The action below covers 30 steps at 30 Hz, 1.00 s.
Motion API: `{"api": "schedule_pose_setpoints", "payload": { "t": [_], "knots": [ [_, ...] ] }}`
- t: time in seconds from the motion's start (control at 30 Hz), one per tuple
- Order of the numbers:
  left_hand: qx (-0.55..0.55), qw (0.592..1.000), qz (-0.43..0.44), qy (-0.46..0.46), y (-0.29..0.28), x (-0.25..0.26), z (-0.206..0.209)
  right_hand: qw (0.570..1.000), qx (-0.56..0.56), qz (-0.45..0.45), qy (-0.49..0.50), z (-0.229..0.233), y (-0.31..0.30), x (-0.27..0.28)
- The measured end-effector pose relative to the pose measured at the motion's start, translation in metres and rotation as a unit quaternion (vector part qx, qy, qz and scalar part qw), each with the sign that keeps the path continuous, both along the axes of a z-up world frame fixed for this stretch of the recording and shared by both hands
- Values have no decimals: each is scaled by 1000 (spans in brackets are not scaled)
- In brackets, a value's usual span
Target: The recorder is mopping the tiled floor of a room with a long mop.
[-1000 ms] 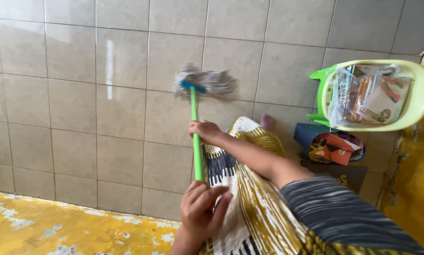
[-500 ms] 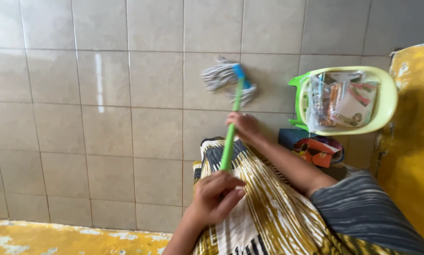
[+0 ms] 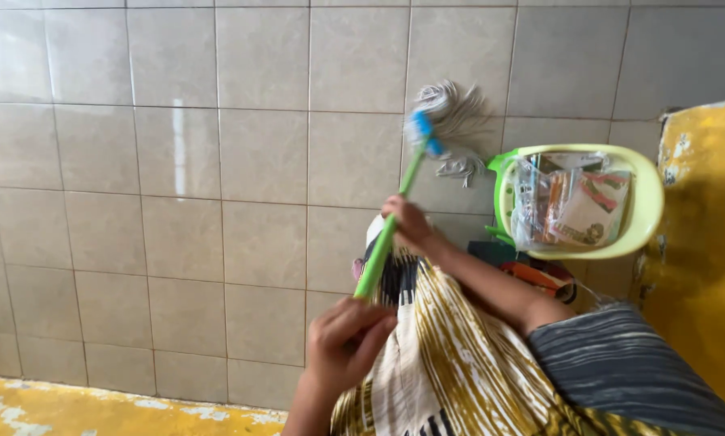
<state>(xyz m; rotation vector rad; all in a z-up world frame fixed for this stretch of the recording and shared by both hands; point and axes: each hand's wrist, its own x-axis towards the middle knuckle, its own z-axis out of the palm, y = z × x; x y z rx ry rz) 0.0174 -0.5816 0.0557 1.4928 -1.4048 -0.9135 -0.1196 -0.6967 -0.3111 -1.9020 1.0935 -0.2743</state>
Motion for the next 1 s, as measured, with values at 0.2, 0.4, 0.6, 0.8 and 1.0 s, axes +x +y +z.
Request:
{"api": "schedule_pose_setpoints", "payload": {
  "t": [0.2, 0.4, 0.6, 0.8, 1.0],
  "knots": [
    [-39, 995, -4, -88, -4, -26, -7, 987, -21, 140, -80, 13, -7, 77],
    [-27, 1000, 10, -6, -33, -17, -2, 990, 47, 132, -13, 39, -44, 80],
    [-1, 988, -114, 104, -66, -9, -16, 985, 97, 56, 130, 55, -77, -4],
    [-44, 973, -205, 100, -112, -38, -109, 982, 37, -138, 125, -6, -112, -111],
    [201, 963, -61, 168, -119, 12, -134, 981, -23, -136, 138, -35, -132, -71]
  ]
}}
